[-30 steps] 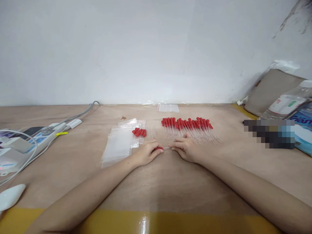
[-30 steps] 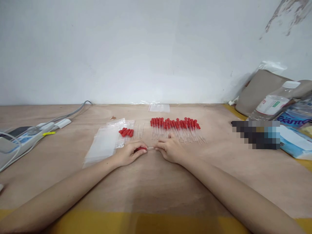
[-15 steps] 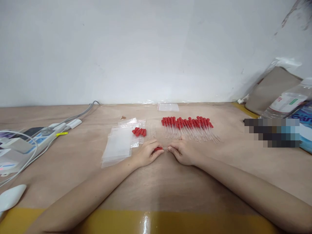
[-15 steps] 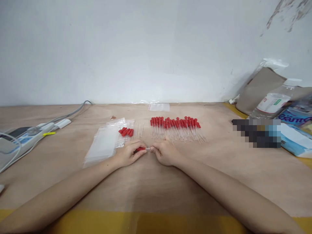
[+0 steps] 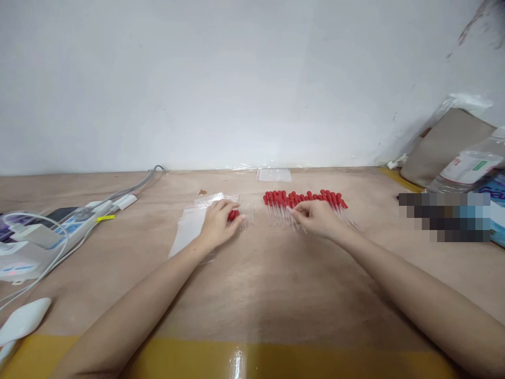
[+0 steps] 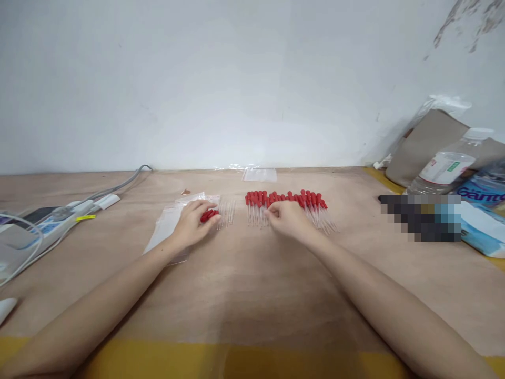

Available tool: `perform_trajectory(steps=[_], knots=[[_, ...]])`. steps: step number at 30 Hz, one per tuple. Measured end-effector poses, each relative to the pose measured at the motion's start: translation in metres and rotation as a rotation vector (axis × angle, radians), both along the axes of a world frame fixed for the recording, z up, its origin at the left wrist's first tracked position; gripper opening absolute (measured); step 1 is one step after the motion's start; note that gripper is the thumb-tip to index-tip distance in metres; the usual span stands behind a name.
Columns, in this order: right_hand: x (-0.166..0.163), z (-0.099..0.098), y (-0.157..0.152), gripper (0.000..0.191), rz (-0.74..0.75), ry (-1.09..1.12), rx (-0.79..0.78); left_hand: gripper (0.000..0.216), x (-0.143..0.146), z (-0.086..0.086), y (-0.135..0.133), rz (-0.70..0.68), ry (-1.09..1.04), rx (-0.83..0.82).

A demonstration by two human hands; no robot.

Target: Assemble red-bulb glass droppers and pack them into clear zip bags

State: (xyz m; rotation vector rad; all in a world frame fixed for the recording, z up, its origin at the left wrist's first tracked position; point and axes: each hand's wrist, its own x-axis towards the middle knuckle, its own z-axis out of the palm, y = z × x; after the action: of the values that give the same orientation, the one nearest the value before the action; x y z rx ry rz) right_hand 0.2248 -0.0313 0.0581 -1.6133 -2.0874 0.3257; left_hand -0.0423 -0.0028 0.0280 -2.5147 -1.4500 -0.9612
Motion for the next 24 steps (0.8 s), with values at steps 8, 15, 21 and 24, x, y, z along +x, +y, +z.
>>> perform_trajectory(steps=[8,15,21,24], knots=[[0.026,-0.013,0.048,0.034,-0.454,-0.316,-0.031,0.023,-0.025,-0.004,0.022,0.143,-0.024,-0.186],[0.006,-0.013,0.041,0.04,-0.331,-0.405,0.058,0.022,-0.023,-0.005,0.023,0.2,-0.058,-0.218],[-0.057,-0.015,0.045,0.024,-0.083,-0.186,-0.039,0.019,-0.023,-0.004,0.025,0.269,-0.13,-0.306],[-0.085,-0.018,0.057,0.026,-0.114,-0.141,-0.159,0.016,-0.026,-0.006,0.027,0.282,-0.167,-0.284]])
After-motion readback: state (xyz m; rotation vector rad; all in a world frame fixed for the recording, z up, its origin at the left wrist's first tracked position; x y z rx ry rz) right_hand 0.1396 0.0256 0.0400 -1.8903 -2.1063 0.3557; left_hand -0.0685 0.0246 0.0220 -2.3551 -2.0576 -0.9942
